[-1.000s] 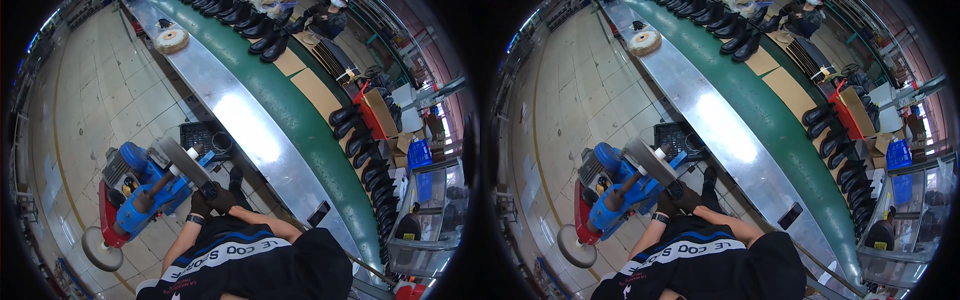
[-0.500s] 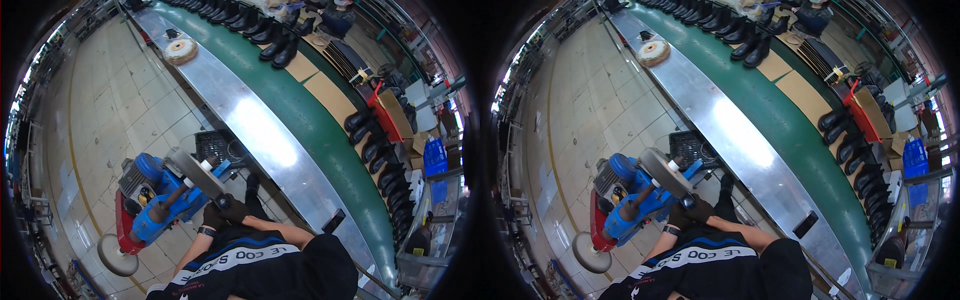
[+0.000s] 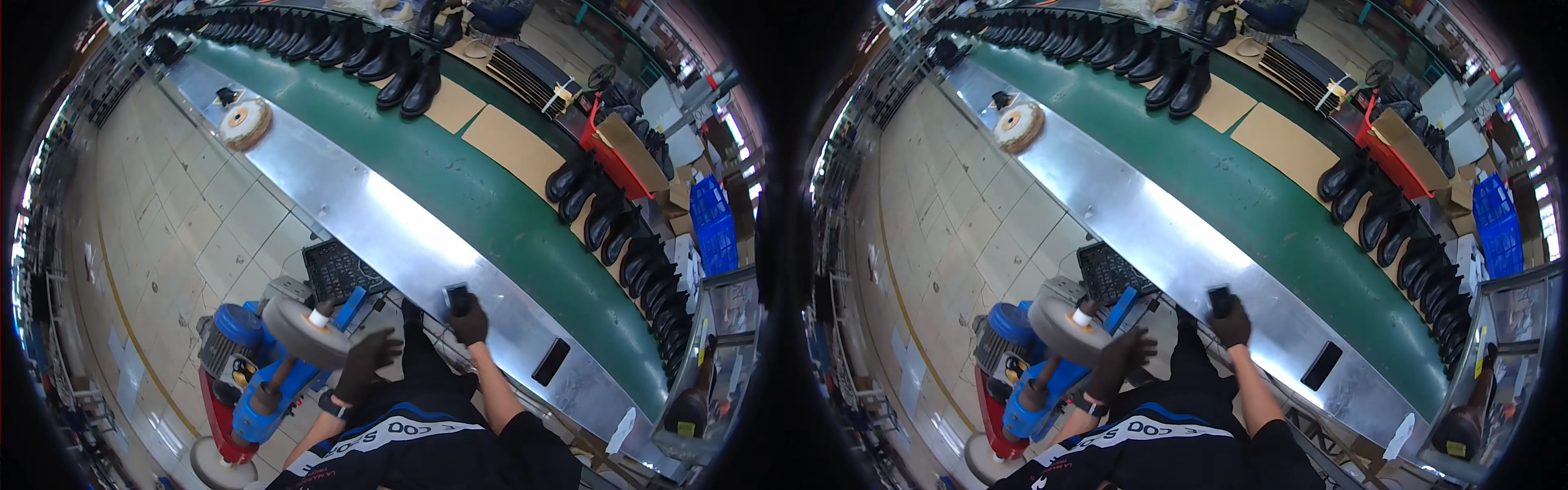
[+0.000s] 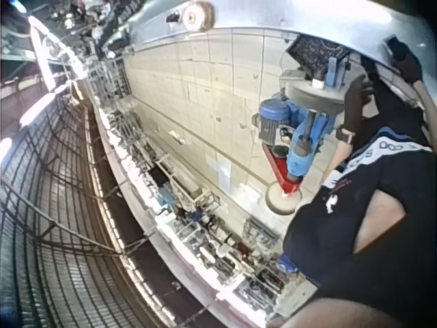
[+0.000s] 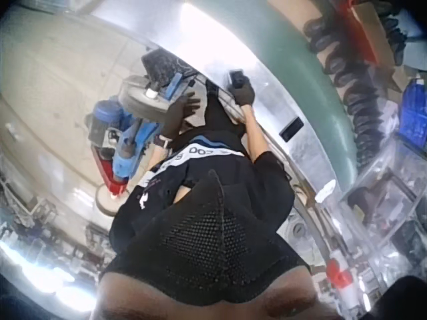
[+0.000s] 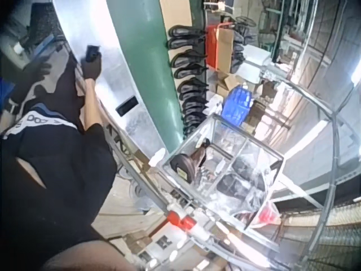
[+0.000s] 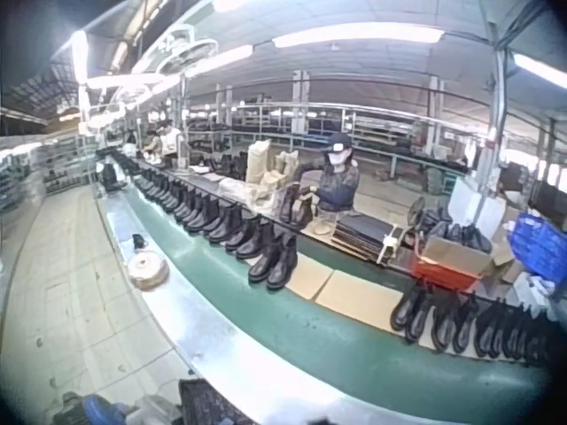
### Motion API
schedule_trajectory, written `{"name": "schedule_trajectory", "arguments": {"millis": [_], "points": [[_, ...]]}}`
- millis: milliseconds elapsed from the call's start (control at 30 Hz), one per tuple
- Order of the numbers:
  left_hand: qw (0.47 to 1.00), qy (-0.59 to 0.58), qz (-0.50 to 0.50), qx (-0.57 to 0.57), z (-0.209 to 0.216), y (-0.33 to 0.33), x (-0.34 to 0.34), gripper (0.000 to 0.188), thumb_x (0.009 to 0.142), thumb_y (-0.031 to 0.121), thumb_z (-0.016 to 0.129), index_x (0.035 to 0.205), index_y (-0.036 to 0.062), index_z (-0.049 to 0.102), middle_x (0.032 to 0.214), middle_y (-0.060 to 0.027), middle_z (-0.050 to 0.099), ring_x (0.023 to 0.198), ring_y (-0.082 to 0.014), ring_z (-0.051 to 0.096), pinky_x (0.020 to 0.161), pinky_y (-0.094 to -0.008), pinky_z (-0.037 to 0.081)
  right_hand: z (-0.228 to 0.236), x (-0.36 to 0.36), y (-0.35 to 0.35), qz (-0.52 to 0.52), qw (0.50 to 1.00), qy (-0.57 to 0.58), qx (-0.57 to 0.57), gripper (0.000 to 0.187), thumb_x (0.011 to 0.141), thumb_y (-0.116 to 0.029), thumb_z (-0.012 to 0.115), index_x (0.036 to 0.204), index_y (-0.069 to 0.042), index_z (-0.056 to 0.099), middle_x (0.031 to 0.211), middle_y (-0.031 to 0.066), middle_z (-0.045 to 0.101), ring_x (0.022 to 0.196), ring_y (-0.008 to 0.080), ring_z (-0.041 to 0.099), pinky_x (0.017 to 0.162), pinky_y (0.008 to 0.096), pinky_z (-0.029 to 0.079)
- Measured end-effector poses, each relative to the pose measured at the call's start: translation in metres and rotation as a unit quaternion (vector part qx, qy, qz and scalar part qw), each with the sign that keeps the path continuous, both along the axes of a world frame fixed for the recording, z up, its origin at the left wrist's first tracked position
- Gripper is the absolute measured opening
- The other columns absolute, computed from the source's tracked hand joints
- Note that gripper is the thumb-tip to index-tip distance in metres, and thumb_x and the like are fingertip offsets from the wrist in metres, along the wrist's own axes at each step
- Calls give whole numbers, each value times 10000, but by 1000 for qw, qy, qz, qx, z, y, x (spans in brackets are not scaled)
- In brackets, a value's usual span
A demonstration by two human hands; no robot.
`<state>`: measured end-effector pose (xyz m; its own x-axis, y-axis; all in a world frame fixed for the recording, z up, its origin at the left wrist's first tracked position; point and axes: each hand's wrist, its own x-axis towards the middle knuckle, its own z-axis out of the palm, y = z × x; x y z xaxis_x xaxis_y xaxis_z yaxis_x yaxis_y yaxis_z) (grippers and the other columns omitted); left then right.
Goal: The person repeatedly picks up black leather boots from a green conveyor belt and presses them against a rotating buffing wheel to polish the soles and sides. After each boot is treated, it is placed back onto the moving belt. The process is repeated for multiple boots in a continuous assembly-line fashion.
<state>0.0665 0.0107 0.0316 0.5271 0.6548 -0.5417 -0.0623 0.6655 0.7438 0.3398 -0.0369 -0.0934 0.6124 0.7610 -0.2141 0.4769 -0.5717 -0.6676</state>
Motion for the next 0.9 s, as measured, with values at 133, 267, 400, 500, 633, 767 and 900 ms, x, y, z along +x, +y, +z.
{"name": "schedule_trajectory", "arguments": {"millis": [133, 267, 400, 500, 633, 767, 900], "points": [[975, 111, 2, 194, 7, 133, 103, 521, 1024, 243, 473, 1460, 3, 321, 1224, -153, 592, 1028, -205, 632, 881, -340, 517, -20, 91, -20, -11, 994, -54, -95, 573, 617, -371, 781, 1077, -89, 589, 1006, 190, 674, 945, 402, 647, 802, 479, 526], [890, 150, -5, 431, 10, 300, 234, 705, 954, 300, 602, 1475, -35, 265, 1343, -270, 474, 1156, -340, 564, 940, -411, 490, -27, 115, -30, -56, 993, 9, -101, 619, 622, -414, 803, 1092, -82, 578, 1001, 177, 685, 946, 389, 662, 798, 467, 531], [706, 350, -29, 615, -71, 472, 332, 900, 829, 442, 714, 1458, -51, 301, 1393, -314, 427, 1267, -434, 468, 999, -472, 457, -7, 106, -9, -85, 983, 56, -154, 765, 567, -390, 809, 1219, -79, 558, 1086, 178, 673, 1005, 394, 649, 863, 464, 527], [658, 465, -16, 592, -124, 566, 372, 969, 747, 518, 745, 1424, -50, 348, 1370, -304, 464, 1245, -429, 496, 997, -474, 466, -17, 102, -6, -129, 980, 27, -147, 756, 541, -379, 832, 1187, -74, 583, 1028, 157, 688, 948, 370, 673, 817, 455, 540], [714, 530, -63, 453, -150, 622, 422, 896, 671, 536, 761, 1302, -36, 484, 1234, -283, 590, 1130, -417, 596, 957, -467, 500, -27, 100, -10, -202, 971, 46, -121, 691, 549, -329, 831, 1143, -64, 598, 954, 156, 689, 872, 366, 684, 772, 448, 545], [722, 499, 21, 478, -162, 625, 430, 689, 642, 526, 773, 1065, -2, 639, 959, -258, 699, 926, -417, 683, 847, -465, 552, -33, 94, -11, -257, 963, 45, -72, 711, 554, -289, 827, 1169, -36, 576, 950, 166, 679, 864, 367, 679, 782, 449, 542], [713, 501, 44, 490, -163, 617, 435, 657, 707, 549, 769, 1032, -2, 620, 902, -246, 700, 879, -409, 686, 789, -468, 537, -44, 89, -21, -269, 959, 33, -77, 779, 557, -248, 826, 1232, -4, 525, 1022, 193, 658, 942, 392, 656, 823, 457, 518]]}}
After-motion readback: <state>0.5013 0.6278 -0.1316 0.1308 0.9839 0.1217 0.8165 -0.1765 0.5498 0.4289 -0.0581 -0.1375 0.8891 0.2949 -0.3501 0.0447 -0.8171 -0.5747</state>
